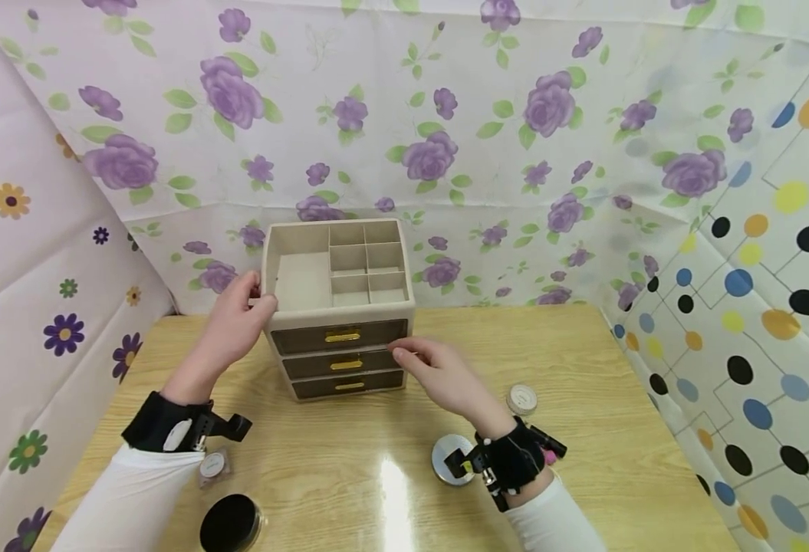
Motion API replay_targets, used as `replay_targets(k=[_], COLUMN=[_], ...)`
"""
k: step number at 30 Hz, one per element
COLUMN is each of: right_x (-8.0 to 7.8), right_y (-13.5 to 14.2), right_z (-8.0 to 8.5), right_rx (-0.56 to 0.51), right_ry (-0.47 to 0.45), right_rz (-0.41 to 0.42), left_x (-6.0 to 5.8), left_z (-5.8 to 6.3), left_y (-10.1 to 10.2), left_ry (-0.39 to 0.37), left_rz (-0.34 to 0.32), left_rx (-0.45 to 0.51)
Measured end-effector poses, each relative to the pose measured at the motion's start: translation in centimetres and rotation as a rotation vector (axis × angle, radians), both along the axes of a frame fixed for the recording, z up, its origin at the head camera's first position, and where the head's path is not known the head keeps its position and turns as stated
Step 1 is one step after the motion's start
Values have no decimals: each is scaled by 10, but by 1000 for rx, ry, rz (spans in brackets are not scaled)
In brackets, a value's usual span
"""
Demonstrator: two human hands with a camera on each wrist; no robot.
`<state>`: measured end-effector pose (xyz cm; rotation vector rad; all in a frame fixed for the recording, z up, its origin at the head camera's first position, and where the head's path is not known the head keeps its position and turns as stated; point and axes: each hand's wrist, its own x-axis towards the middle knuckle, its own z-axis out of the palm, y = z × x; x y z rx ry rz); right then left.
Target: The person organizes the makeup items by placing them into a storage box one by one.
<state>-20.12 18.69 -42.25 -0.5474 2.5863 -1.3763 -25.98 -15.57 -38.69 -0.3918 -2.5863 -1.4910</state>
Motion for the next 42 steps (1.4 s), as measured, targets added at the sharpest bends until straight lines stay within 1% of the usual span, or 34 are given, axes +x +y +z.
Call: replay_targets(k=[3, 5, 7, 9, 13, 18, 21, 27, 32, 35, 37, 42], right_x=[9, 14, 18, 20, 20, 15, 10, 8, 8, 5, 3, -4], right_y=[-16, -27, -37, -46, -63, -86, -96, -105, -107, -108, -109, -112], right_z=[-6, -11, -16, -20, -21, -12, -7, -5, -5, -5, -5, -9], right_rx=[-56, -108, -151, -193, -315, -496, -553, -597, -628, -629, -609, -546], right_ry=[-25, -61, -96, -127, -167, -215, -241, -267, -272, -273, -286, -387], right_rz=[24, 52, 70, 67, 32, -8, -24, -42, -65, -82, -93, -98], left_x=[0, -1, -1, -2, -2, -5, -8, -12, -14, -14, -13, -11], left_z=[0, 0, -1, 0, 2, 6, 8, 8, 6, 6, 5, 3], left_y=[0, -1, -2, -3, -5, -8, -11, -14, -15, -15, -14, -12], left_ry=[57, 72, 60, 49, 29, 0, -27, -96, -139, -134, -124, -109], left_rz=[55, 76, 82, 80, 48, -14, -46, -99, -114, -106, -97, -80], left_rx=[9, 10, 14, 5, -26, -101, -115, -64, -32, -24, -17, 14])
